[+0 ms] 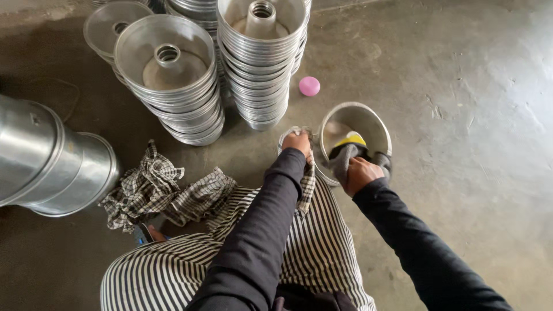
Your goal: The person sits on the floor and wipes multiple metal funnel-shaped parts using a yellow cloth and a checkered cloth. They handle each part one at a time, wiping the interior and exterior surfaces, then place them back into stacks.
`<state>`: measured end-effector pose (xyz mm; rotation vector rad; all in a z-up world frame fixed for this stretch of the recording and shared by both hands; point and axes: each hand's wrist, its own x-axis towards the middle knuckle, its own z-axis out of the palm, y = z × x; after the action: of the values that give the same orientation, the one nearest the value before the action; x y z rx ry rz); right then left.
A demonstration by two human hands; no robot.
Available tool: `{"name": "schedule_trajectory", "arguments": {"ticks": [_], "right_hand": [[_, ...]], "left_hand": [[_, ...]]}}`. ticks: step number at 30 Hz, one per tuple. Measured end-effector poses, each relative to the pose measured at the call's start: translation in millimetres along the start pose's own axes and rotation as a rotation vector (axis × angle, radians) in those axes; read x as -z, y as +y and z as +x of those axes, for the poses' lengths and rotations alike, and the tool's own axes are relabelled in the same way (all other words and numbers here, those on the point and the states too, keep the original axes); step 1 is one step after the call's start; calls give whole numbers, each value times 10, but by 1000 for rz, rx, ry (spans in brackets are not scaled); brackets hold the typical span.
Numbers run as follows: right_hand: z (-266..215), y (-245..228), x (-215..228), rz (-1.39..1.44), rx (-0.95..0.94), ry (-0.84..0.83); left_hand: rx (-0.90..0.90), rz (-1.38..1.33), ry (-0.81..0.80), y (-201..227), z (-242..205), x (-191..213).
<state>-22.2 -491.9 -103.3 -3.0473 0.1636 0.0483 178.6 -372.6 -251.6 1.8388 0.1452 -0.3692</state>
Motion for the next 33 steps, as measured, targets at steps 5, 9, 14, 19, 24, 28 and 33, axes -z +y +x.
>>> {"name": "schedule_trajectory", "arguments": {"ticks": [5, 9, 14, 19, 24, 28, 33], "right_hand": [[57, 315, -639, -152, 108, -12], [191, 299, -740, -50, 42, -115], [350, 18, -154, 461, -55, 154], [680, -601, 676, 991, 293, 476], [1704, -1729, 1306, 686, 474, 644], [2375, -2454, 1515, 432, 199, 293], [2608, -2833, 1492, 311, 103, 185]], "left_hand": [[-465, 456, 288, -583, 380, 313], [-549, 551, 155, -677, 228, 1217], [-707, 692, 343, -153, -434, 2729], [-465, -383, 498, 589, -966, 3947], [-477, -14, 792, 1477, -588, 4442], [-370, 554, 783, 1833, -273, 4415], [-152, 616, 715, 2010, -291, 4475]]}}
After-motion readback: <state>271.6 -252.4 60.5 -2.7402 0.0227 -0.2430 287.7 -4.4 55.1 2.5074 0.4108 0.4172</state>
